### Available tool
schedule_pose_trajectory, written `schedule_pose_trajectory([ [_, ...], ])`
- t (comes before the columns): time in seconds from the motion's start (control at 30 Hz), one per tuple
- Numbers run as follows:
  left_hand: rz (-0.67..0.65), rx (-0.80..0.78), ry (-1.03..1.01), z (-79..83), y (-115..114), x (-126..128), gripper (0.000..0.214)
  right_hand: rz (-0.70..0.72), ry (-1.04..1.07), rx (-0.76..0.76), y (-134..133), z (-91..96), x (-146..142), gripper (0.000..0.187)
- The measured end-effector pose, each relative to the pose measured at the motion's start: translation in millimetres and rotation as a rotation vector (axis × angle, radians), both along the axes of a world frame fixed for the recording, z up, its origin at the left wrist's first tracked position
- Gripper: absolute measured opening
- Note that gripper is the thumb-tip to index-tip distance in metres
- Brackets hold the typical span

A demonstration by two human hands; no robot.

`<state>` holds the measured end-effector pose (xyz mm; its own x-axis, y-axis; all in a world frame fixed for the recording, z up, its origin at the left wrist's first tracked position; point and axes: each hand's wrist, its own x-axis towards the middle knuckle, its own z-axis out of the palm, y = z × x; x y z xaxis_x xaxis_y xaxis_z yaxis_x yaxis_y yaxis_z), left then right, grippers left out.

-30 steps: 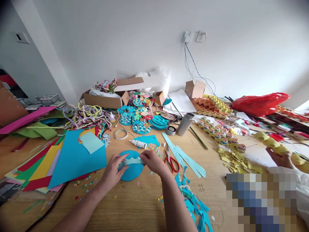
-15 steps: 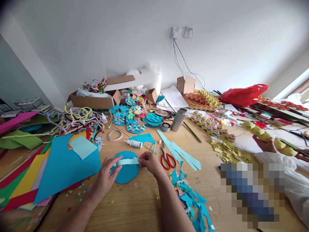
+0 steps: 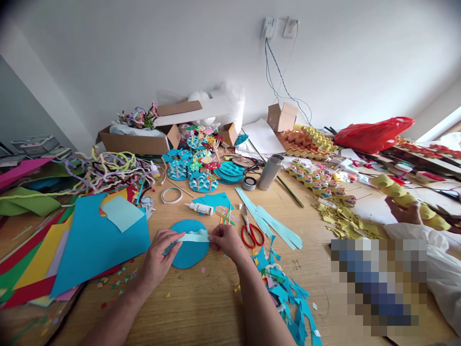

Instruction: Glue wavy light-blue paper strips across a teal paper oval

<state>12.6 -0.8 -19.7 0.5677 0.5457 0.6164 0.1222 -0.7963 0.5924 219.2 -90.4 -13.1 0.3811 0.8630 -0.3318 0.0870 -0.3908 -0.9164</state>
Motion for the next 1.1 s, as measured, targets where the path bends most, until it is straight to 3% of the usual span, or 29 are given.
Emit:
schedule_pose_trajectory([
  [0.3, 0.01, -0.034, 0.033, -1.7, 0, -1, 0.021, 0.005, -0.068, -0.066, -1, 2.7, -7, 0.006],
  [0.73, -0.015, -0.017, 0.023, -2.3, -1, -2, 0.021, 0.038, -0.21, -0.059, 1, -11.6, -9, 0.011],
  [1.1, -0.016, -0.006, 0.022, -2.2, -1, -1, 0.023, 0.036, -0.258, -0.071, 2, -11.8, -9, 0.011],
])
